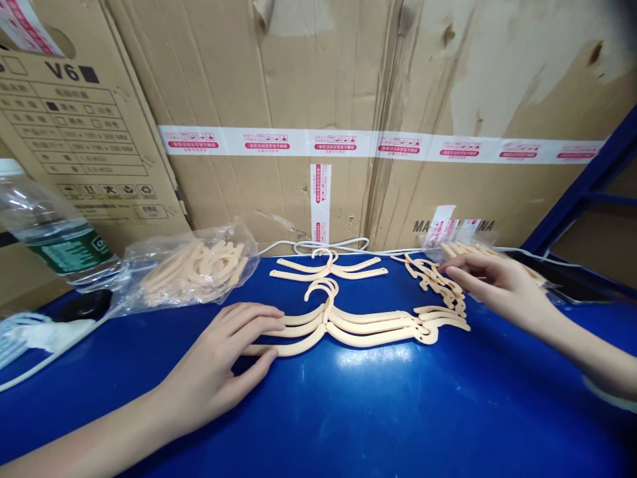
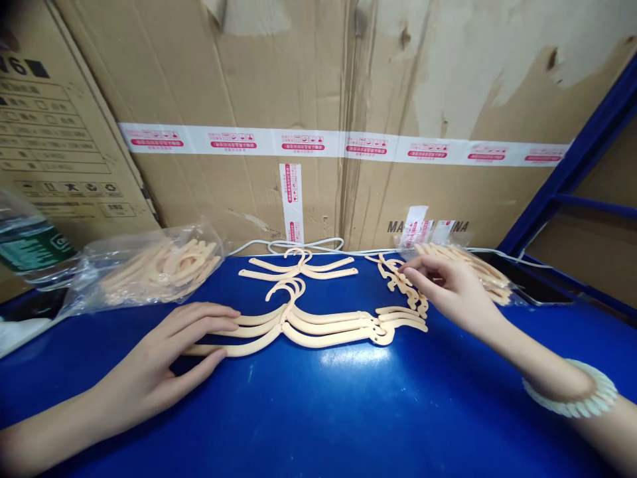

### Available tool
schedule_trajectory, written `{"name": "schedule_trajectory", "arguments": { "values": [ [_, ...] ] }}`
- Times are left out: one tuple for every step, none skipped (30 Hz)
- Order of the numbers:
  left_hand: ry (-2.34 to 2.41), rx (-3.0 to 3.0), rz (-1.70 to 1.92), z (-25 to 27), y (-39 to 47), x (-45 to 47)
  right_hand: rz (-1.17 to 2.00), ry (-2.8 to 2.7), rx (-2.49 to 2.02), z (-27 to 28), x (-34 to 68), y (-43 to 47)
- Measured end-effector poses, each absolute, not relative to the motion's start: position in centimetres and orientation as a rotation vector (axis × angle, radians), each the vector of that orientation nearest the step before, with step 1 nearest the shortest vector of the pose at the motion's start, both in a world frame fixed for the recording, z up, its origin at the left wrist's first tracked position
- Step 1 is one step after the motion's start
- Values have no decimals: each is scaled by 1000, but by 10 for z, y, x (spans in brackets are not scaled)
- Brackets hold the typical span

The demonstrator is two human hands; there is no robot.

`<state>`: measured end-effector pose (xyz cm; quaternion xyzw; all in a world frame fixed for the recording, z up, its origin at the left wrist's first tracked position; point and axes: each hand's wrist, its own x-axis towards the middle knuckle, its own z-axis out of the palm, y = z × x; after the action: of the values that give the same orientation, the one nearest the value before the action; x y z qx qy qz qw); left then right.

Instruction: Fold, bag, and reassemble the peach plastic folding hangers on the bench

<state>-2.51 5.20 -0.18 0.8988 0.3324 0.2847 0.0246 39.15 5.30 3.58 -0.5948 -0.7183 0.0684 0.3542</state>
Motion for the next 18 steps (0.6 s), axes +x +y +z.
{"name": "schedule_trajectory", "arguments": {
  "values": [
    [1041, 2763, 887, -2, 52, -26, 151, -1881, -1546, 36, 394, 54],
    [1052, 2749, 892, -3, 52, -26, 119, -1915, -1557, 35, 397, 56],
    [1060, 2741, 899, -3, 53, -27, 83, -1956, -1569, 34, 400, 57],
    [1065, 2738, 907, -3, 53, -27, 45, -2002, -1580, 33, 403, 58],
    [1065, 2740, 916, -3, 53, -27, 1, -2049, -1590, 32, 406, 60],
    [1062, 2744, 925, -3, 53, -27, -45, -2094, -1594, 32, 409, 61],
    [1058, 2749, 931, -3, 53, -28, -90, -2136, -1589, 31, 412, 63],
    [1055, 2752, 935, -3, 53, -28, -138, -2171, -1575, 31, 414, 64],
    [1053, 2755, 938, -3, 53, -27, -190, -2194, -1555, 32, 416, 65],
    [1052, 2754, 939, -3, 53, -27, -238, -2205, -1540, 33, 418, 66],
    [1053, 2753, 939, -3, 53, -27, -278, -2207, -1529, 34, 419, 67],
    [1056, 2751, 938, -4, 53, -27, -306, -2213, -1519, 36, 420, 67],
    [1062, 2749, 938, -4, 52, -27, -321, -2230, -1507, 38, 421, 67],
    [1070, 2747, 934, -4, 52, -27, -320, -2264, -1492, 40, 423, 67],
    [1079, 2746, 930, -5, 52, -27, -303, -2312, -1473, 42, 424, 67],
    [1087, 2748, 925, -5, 52, -28, -278, -2362, -1449, 44, 426, 66],
    [1094, 2750, 920, -5, 53, -28, -247, -2410, -1425, 45, 429, 66],
    [1100, 2755, 915, -5, 53, -28, -217, -2455, -1409, 46, 431, 65]
  ]
}}
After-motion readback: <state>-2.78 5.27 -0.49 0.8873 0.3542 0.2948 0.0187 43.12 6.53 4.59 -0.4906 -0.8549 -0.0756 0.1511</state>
